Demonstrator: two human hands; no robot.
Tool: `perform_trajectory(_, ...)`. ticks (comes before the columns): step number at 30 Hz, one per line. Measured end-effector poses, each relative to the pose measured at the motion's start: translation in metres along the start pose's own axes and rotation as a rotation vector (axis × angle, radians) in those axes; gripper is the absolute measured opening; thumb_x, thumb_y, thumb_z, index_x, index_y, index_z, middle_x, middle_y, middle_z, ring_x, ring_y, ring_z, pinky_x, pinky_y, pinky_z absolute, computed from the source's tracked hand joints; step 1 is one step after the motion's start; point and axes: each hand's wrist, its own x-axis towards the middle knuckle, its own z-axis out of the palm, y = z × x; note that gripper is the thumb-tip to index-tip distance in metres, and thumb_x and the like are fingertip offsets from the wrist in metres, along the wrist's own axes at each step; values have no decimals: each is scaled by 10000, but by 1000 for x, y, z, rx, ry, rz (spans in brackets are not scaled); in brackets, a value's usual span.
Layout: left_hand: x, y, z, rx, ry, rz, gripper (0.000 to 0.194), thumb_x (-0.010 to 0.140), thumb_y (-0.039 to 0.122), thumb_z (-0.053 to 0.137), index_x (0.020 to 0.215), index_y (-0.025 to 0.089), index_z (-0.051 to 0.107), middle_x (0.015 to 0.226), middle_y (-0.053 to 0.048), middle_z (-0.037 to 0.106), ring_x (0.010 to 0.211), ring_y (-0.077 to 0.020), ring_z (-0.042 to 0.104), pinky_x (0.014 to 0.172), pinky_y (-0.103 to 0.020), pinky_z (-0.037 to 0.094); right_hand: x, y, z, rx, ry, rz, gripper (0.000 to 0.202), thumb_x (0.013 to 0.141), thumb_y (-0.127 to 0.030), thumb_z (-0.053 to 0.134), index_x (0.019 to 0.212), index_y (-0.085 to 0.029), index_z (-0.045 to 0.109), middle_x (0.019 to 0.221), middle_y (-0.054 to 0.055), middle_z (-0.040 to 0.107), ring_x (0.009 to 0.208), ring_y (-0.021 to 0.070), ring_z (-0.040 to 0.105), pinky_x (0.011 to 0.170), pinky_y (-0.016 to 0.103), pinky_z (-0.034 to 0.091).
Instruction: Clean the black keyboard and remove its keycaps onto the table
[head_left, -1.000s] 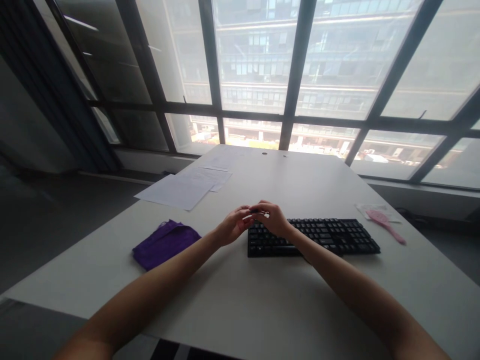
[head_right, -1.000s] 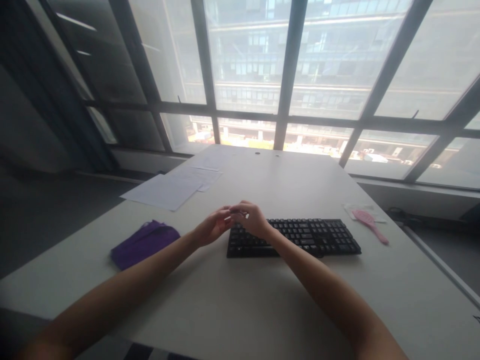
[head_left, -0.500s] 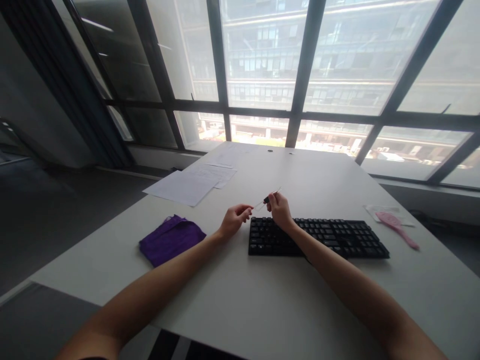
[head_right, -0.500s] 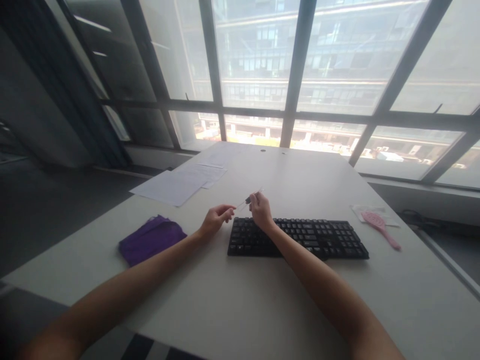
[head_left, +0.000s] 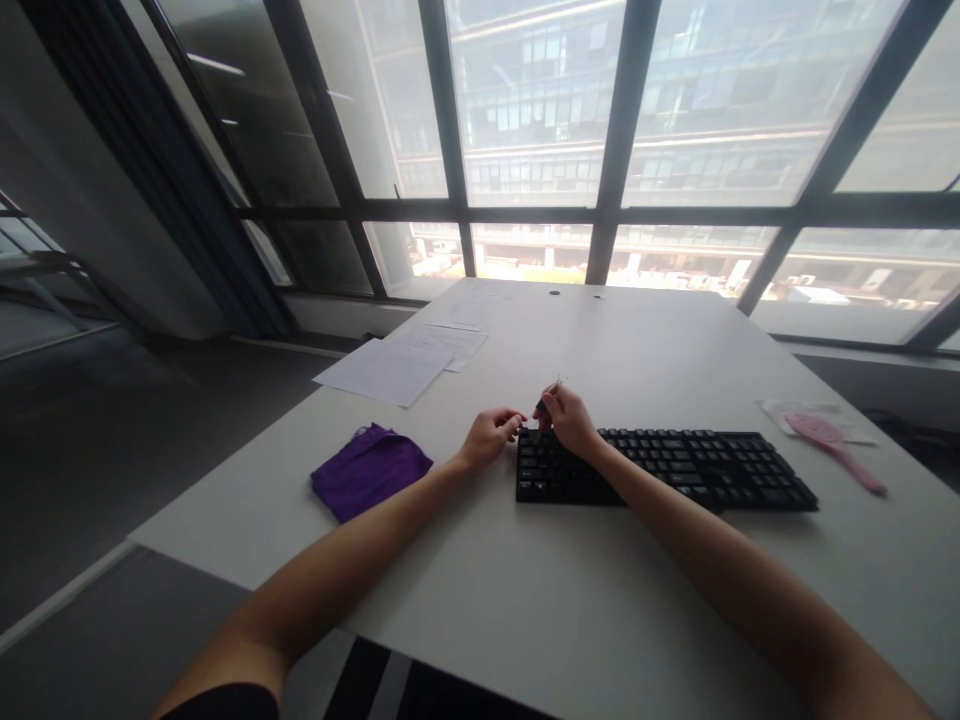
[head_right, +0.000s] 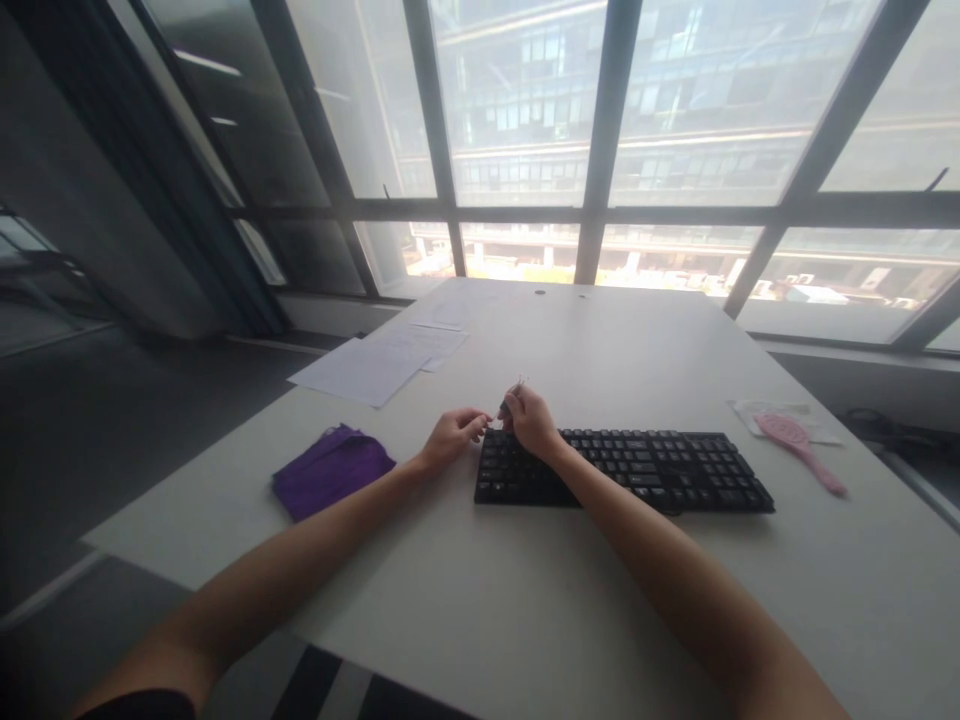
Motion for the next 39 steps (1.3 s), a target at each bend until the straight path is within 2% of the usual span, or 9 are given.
perform_trajectory(11, 2, -7, -1, 46, -28, 11, 332, 843, 418, 619, 919, 120, 746, 763, -39, 694, 669, -151, 629, 636, -259, 531, 0, 4, -1, -21, -89, -37, 352, 959, -543, 493, 838, -212, 505, 671, 7, 661, 510, 138, 597, 501, 261, 473)
perform_trajectory(18, 1, -2, -1, 68, -34, 16, 325, 846, 412, 607, 897, 121, 742, 752, -33, 690, 669, -149, 623, 642, -255, 523, 0, 3, -1, -33, -120, -25, 310, 972, -491, 483, 837, -212, 504, 671, 3, 654, 510, 136, 588, 519, 261, 455)
perform_trajectory(23, 1, -1, -2, 85, -57, 28, 308, 855, 396, 597, 864, 123, 738, 739, -34, 695, 663, -150, 623, 638, -252, 509, -4, -4, -2, -241, -212, -114, 234, 967, -346, 497, 797, -198, 560, 648, -19, 610, 595, 133, 562, 618, 260, 439)
perform_trajectory(27, 0, 2, -2, 107, -63, 39, 275, 844, 365, 591, 800, 129, 724, 682, -14, 670, 652, -146, 611, 629, -240, 489, -9, -10, 1, -379, -266, -209, 193, 963, -272, 494, 823, -195, 601, 708, -13, 621, 674, 139, 550, 686, 260, 421)
perform_trajectory(33, 0, 3, -2, 196, -85, 84, 206, 764, 227, 552, 833, 143, 727, 783, -26, 702, 734, -163, 625, 693, -257, 493, -9, -9, 2, -415, -259, -251, 180, 951, -265, 523, 839, -190, 642, 781, 13, 656, 738, 158, 569, 732, 265, 428)
perform_trajectory(39, -1, 5, -4, 226, -126, 182, 211, 823, 293, 543, 776, 139, 679, 821, -41, 628, 751, -158, 590, 655, -245, 485, -6, -4, 1, -383, -253, -214, 107, 905, -219, 575, 879, -183, 672, 749, 2, 667, 698, 150, 571, 705, 256, 434)
